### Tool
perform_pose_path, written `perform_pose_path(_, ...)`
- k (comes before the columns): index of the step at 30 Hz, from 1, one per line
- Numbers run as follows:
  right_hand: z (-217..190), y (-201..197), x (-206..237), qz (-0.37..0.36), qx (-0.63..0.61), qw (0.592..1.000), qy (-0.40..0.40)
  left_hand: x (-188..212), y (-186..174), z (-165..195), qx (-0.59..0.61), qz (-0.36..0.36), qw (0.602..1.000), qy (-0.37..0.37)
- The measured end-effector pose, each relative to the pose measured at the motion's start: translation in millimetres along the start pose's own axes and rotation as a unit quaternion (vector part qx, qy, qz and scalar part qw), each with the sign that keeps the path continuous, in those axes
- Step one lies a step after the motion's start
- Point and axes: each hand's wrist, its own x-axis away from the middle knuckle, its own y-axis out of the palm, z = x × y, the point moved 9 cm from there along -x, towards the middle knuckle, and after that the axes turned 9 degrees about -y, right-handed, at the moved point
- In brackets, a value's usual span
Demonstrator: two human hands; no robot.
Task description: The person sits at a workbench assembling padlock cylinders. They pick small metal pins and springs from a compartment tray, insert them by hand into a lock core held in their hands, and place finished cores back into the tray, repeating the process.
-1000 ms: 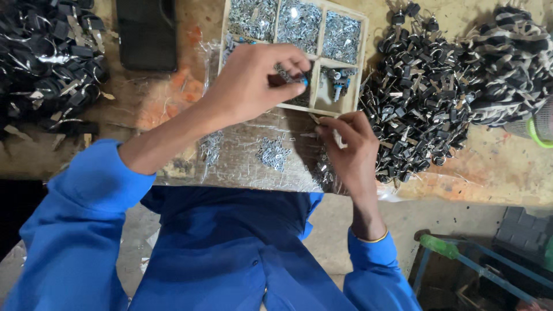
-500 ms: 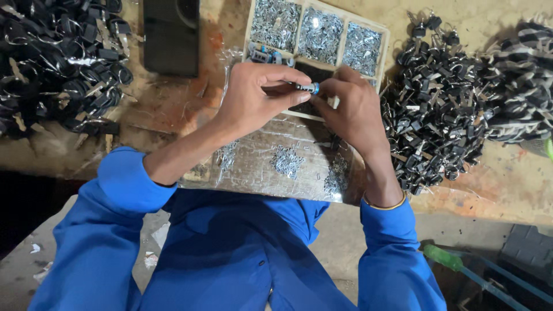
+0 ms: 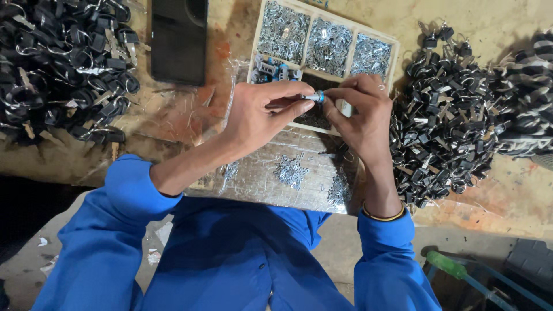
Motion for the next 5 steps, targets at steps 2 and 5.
perform_pose_path(2,3.4,-2.2,1.6,0.016,0.008,1.000,0.021,-0.1,-0.2,-0.2,0.014,-0.004,1.000,0.005)
perform_pose_path(5,10.3,-4.6,5.7,0.049,-0.034,0.996,0.061,-0.7,-0.3,-1.5,0.006,-0.008,1.000,0.009)
